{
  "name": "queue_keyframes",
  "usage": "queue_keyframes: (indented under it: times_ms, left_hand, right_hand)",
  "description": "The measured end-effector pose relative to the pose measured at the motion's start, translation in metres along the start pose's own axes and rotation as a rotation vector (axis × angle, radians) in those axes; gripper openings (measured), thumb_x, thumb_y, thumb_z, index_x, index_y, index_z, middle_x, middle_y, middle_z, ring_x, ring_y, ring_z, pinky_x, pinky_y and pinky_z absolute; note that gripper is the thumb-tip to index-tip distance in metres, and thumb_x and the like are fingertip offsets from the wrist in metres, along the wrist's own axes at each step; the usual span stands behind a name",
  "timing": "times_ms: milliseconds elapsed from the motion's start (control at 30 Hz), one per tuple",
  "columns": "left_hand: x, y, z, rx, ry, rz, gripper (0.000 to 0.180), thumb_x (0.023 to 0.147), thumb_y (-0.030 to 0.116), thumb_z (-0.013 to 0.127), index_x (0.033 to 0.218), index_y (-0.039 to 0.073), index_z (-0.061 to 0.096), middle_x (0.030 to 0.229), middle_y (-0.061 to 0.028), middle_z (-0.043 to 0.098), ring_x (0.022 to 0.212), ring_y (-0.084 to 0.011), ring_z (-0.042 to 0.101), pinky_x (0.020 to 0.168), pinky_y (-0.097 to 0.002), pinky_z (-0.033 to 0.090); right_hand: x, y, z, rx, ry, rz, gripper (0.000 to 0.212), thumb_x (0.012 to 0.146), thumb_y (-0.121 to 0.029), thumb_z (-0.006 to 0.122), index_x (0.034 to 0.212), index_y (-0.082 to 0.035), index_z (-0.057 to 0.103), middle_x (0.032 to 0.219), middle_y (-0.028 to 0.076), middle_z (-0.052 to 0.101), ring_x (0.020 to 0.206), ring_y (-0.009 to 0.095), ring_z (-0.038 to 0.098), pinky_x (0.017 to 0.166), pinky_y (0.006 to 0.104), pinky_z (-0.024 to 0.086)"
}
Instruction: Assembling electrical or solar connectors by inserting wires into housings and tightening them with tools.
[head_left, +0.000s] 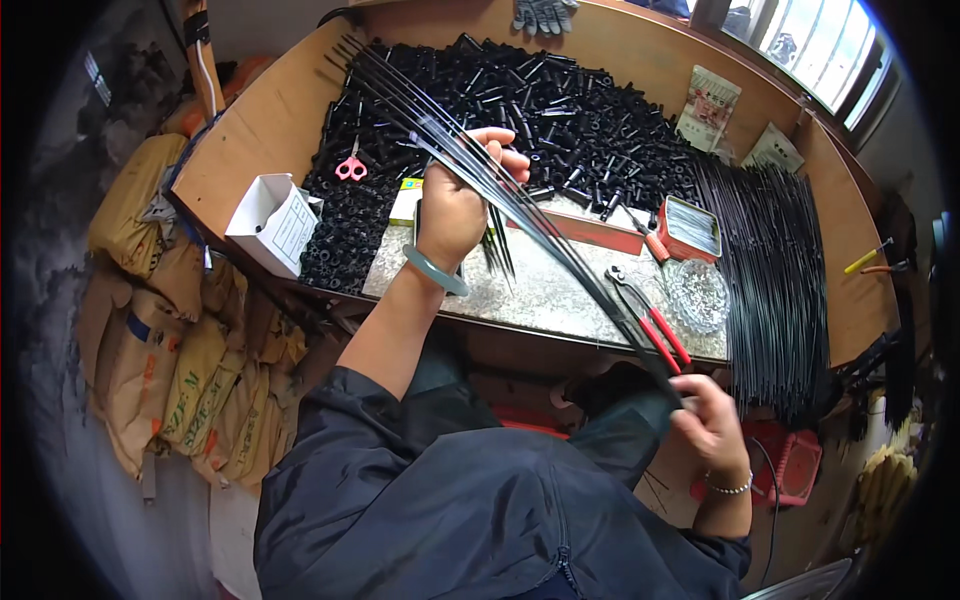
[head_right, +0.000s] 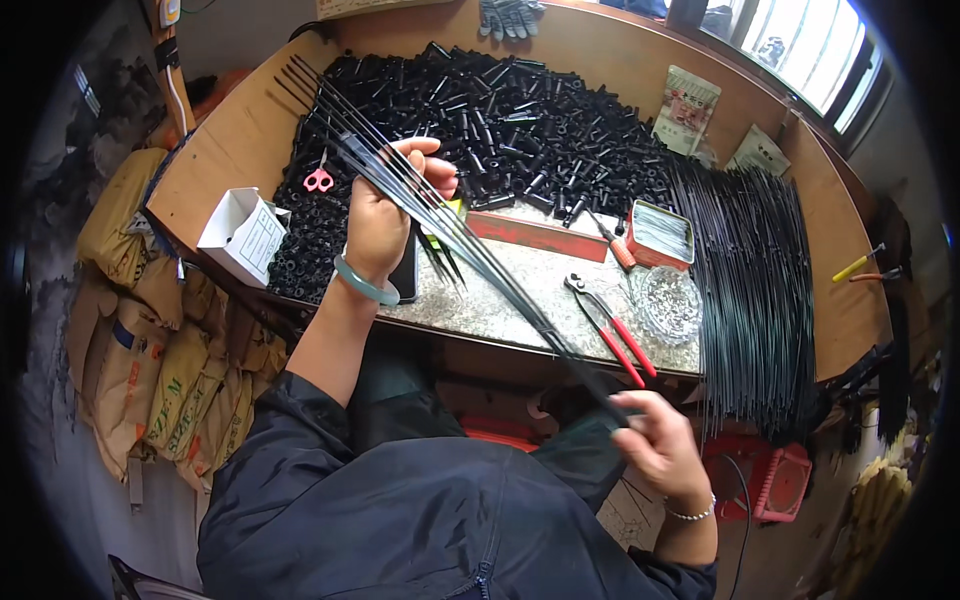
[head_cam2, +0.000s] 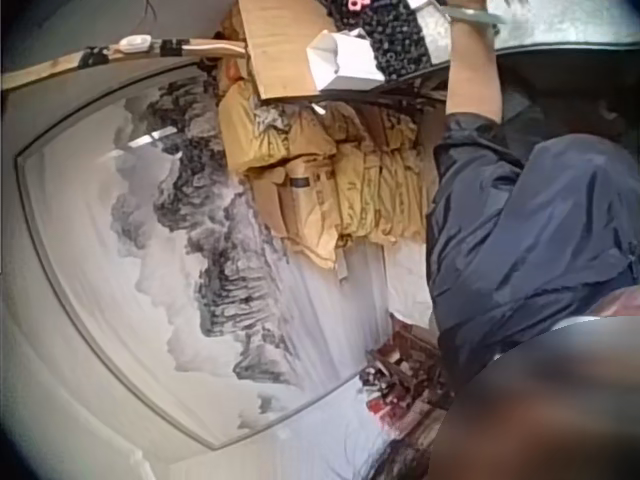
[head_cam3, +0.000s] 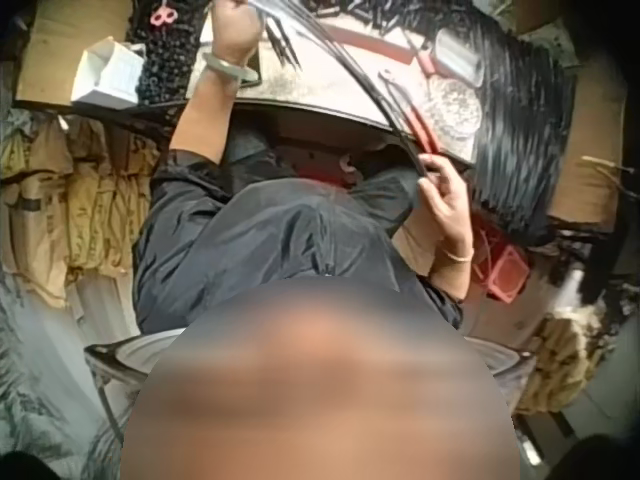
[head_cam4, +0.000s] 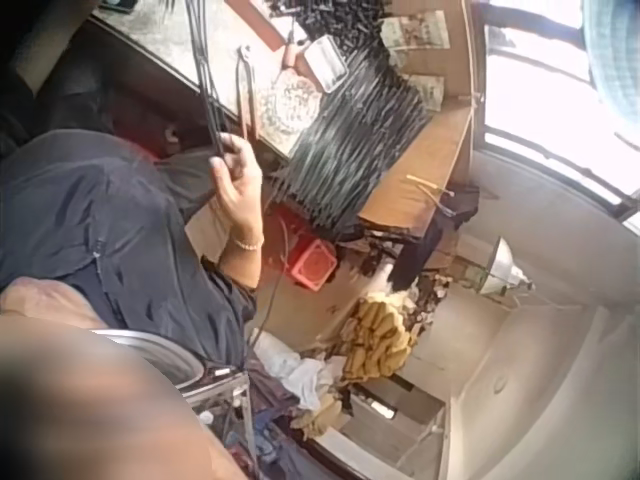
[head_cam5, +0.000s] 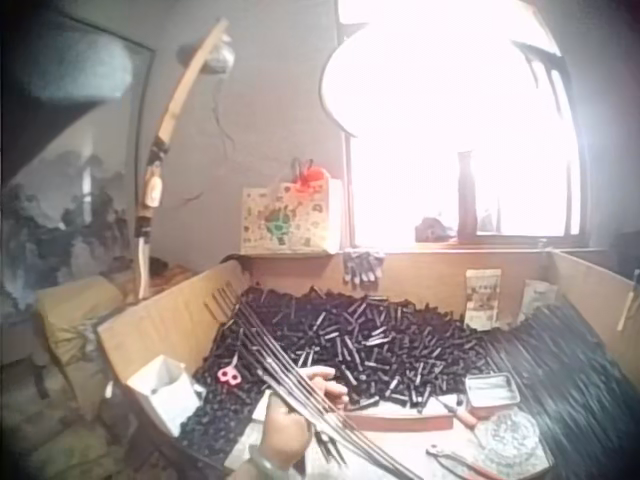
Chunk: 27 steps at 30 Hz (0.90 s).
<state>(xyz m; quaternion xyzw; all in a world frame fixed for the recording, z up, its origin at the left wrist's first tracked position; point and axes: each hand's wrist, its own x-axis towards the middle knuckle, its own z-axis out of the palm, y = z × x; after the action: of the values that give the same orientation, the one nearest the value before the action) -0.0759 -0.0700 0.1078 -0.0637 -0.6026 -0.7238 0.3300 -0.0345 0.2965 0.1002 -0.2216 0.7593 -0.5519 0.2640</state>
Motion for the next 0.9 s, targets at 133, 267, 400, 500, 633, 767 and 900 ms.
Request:
queue_keyframes:
  times_ms: [133,267,400,500,633,767,900]
  left_hand:
    - [0.0,0.008,0.002,-0.06,0.009,0.001,0.027,0.097,0.019,0.047,0.115,0.0,0.053,0.093,-0.0128,0.064,0.08,-0.018,0.065,0.071,-0.0274,0.052]
    - [-0.004,0.014,0.01,-0.041,-0.054,0.0,0.029,0.096,0.019,0.049,0.12,0.002,0.051,0.096,-0.0121,0.064,0.084,-0.0169,0.064,0.073,-0.0271,0.052]
    - [-0.013,0.019,0.038,-0.049,-0.155,-0.053,0.032,0.095,0.019,0.05,0.124,0.005,0.049,0.103,-0.0086,0.063,0.091,-0.0149,0.061,0.076,-0.0263,0.051]
    - [-0.027,0.019,0.047,0.064,-0.267,-0.014,0.036,0.094,0.013,0.051,0.129,0.004,0.049,0.12,-0.0104,0.058,0.108,-0.0153,0.056,0.089,-0.0257,0.044]
    - [-0.042,0.023,0.067,0.289,-0.373,0.037,0.038,0.094,0.013,0.049,0.129,-0.003,0.046,0.117,-0.0119,0.059,0.11,-0.0172,0.053,0.097,-0.0289,0.036]
    - [-0.054,0.028,0.073,-0.01,-0.394,-0.242,0.018,0.091,0.005,0.048,0.109,0.001,0.05,0.084,-0.0061,0.057,0.074,-0.0101,0.056,0.071,-0.0234,0.047]
    - [-0.056,0.022,0.051,-0.019,-0.361,-0.08,0.02,0.089,0.001,0.047,0.109,0.001,0.046,0.084,-0.0065,0.057,0.076,-0.0143,0.06,0.075,-0.0281,0.051]
  right_hand:
    - [-0.022,0.03,-0.031,0.268,0.33,-0.314,0.017,0.092,-0.011,0.054,0.104,0.0,0.051,0.061,-0.003,0.044,0.044,0.002,0.033,0.041,0.0171,0.027]
    - [-0.017,0.019,-0.043,0.369,0.513,-0.456,0.021,0.095,-0.012,0.049,0.111,0.002,0.05,0.06,-0.004,0.039,0.044,0.002,0.031,0.04,0.0169,0.027]
    - [0.003,-0.003,-0.029,0.112,0.615,-0.395,0.022,0.095,-0.008,0.046,0.112,0.004,0.053,0.061,-0.006,0.04,0.05,0.001,0.034,0.045,0.0162,0.027]
    - [0.028,-0.022,0.006,0.103,0.446,-0.247,0.02,0.095,-0.01,0.049,0.111,-0.001,0.055,0.062,-0.007,0.041,0.051,0.0,0.035,0.045,0.018,0.027]
    - [0.042,-0.021,0.04,0.36,0.005,-0.132,0.021,0.095,-0.01,0.049,0.113,0.0,0.055,0.067,-0.004,0.049,0.055,0.003,0.046,0.05,0.0188,0.037]
    - [0.037,-0.015,0.036,0.352,-0.044,-0.223,0.021,0.096,-0.013,0.048,0.11,0.001,0.056,0.07,-0.002,0.055,0.057,0.002,0.048,0.052,0.0183,0.039]
    - [0.067,0.024,-0.03,-0.263,0.684,-0.221,0.015,0.088,-0.015,0.059,0.087,-0.001,0.064,0.08,0.009,0.064,0.072,0.016,0.06,0.065,0.0289,0.047]
